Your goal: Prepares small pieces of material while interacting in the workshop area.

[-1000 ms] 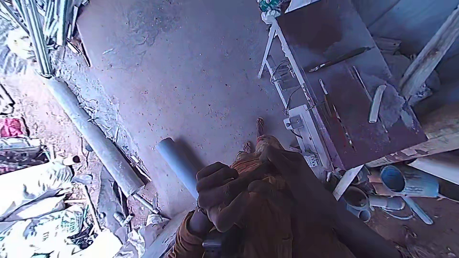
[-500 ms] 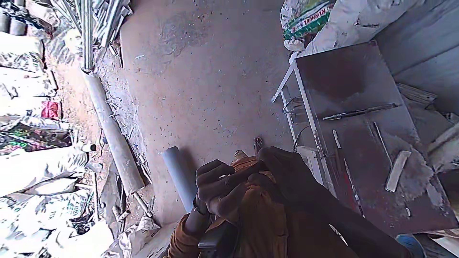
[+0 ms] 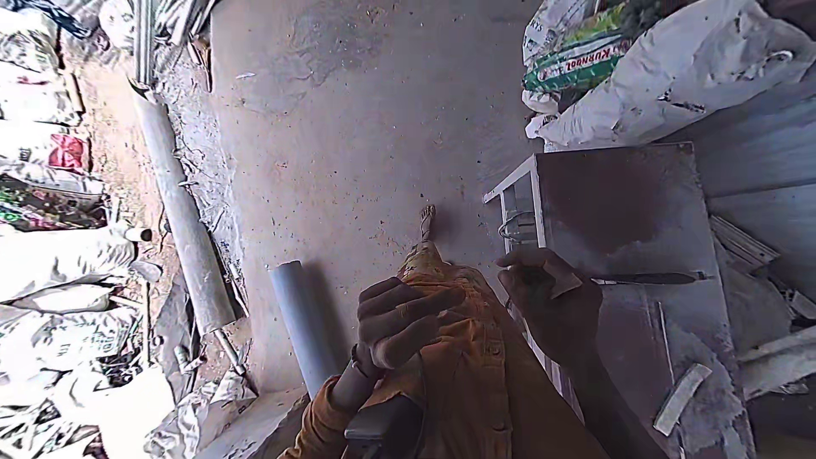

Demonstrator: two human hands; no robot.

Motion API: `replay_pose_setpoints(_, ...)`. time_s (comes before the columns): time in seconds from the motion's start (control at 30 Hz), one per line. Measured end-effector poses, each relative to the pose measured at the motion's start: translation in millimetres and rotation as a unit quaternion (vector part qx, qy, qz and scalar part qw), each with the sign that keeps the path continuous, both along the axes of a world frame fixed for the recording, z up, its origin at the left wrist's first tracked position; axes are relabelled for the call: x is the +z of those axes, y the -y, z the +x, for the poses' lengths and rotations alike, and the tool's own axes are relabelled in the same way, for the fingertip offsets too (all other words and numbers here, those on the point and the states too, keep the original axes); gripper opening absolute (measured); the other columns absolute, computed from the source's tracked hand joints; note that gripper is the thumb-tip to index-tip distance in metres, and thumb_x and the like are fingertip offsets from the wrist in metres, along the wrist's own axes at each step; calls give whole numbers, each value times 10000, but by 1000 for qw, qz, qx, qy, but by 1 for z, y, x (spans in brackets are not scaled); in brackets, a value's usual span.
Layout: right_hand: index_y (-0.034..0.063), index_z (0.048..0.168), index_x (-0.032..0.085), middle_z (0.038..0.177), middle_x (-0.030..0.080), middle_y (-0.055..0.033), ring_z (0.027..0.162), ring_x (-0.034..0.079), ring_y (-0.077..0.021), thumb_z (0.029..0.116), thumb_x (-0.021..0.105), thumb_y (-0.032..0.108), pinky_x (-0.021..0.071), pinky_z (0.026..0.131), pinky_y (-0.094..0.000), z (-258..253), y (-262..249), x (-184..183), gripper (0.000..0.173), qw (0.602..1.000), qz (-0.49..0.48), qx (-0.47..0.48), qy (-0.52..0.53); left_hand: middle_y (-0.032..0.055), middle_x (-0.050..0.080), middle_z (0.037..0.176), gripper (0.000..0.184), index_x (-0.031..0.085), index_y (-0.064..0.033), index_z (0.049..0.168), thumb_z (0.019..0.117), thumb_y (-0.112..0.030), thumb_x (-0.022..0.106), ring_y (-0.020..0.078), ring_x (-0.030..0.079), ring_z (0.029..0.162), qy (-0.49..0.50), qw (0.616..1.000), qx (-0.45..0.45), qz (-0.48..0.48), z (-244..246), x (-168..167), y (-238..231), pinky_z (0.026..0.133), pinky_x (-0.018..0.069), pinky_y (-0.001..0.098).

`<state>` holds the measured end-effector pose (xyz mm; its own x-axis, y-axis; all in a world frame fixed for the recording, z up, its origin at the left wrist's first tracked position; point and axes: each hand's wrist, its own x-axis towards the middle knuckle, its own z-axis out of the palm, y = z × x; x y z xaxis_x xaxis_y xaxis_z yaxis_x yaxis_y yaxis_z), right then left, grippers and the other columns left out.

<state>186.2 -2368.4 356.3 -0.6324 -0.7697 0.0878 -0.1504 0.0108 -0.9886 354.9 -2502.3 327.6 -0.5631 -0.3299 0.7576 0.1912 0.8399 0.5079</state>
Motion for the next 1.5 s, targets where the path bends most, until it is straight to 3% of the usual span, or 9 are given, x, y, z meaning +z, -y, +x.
replay_pose_setpoints(0.13,5,976,725,825,677,55,631,468,144,915,676,92,376,542,-25,-47,54,-5,117,996,-8,86,2,-41,747,982,95,531,-165,1088,1043,-194,610,30,716,828,20,977,-9,211,-59,-20,40,700,568,156)
replay_pose_setpoints(0.2,-1,968,724,828,678,37,634,472,137,919,676,94,377,546,-28,-75,88,-12,117,994,-10,105,-27,-117,715,1069,221,476,-213,1211,1035,-200,608,-15,688,875,46,909,-84,406,-92,-28,69,724,571,147)
replay_pose_setpoints(0.27,-7,972,732,841,689,9,643,491,115,920,668,100,388,557,-39,-105,124,-20,135,991,-5,106,-78,-98,680,1068,268,416,-195,1233,1022,-157,578,17,664,871,31,815,-183,549,-125,-42,107,730,562,193)
replay_pose_setpoints(0.37,-18,994,731,839,685,-38,628,489,67,914,651,96,392,562,-60,-145,172,-24,161,984,9,79,-158,-85,626,990,258,403,-208,1239,1014,-99,469,38,629,837,13,691,-295,660,-178,-49,161,758,541,228)
replay_pose_setpoints(0.43,-31,979,731,826,686,-55,624,505,55,902,658,88,406,559,-61,-175,199,-24,160,980,7,71,-185,-78,625,991,261,374,-204,1267,1035,-101,438,36,623,831,28,664,-336,668,-211,-46,191,761,533,225)
replay_pose_setpoints(0.67,1,936,746,786,695,-66,603,545,11,865,673,99,430,550,-95,-274,278,-27,142,971,42,97,-215,-56,642,989,388,271,-151,1353,1029,-68,468,8,609,778,114,695,-314,637,-297,-46,278,727,515,200)
replay_pose_setpoints(0.9,25,908,746,775,687,-78,612,608,-102,786,693,125,490,563,-194,-388,358,-65,166,931,73,237,-268,-61,667,909,466,285,-108,1369,1003,-76,570,-27,582,675,226,706,-189,645,-384,-57,344,634,476,151)
replay_pose_setpoints(1.17,49,873,758,751,680,-51,571,593,-93,750,694,145,491,522,-213,-503,482,-79,169,875,30,382,-297,-45,657,915,519,272,-79,1409,1004,-115,594,-28,572,667,164,734,-65,656,-471,-56,409,623,473,166)
replay_pose_setpoints(1.5,-26,911,751,812,705,-161,619,684,-275,734,768,32,571,549,-421,-532,631,-85,187,790,25,517,-328,26,692,983,558,299,-88,1437,994,-165,630,44,635,753,122,703,37,700,-493,-78,511,676,515,240)
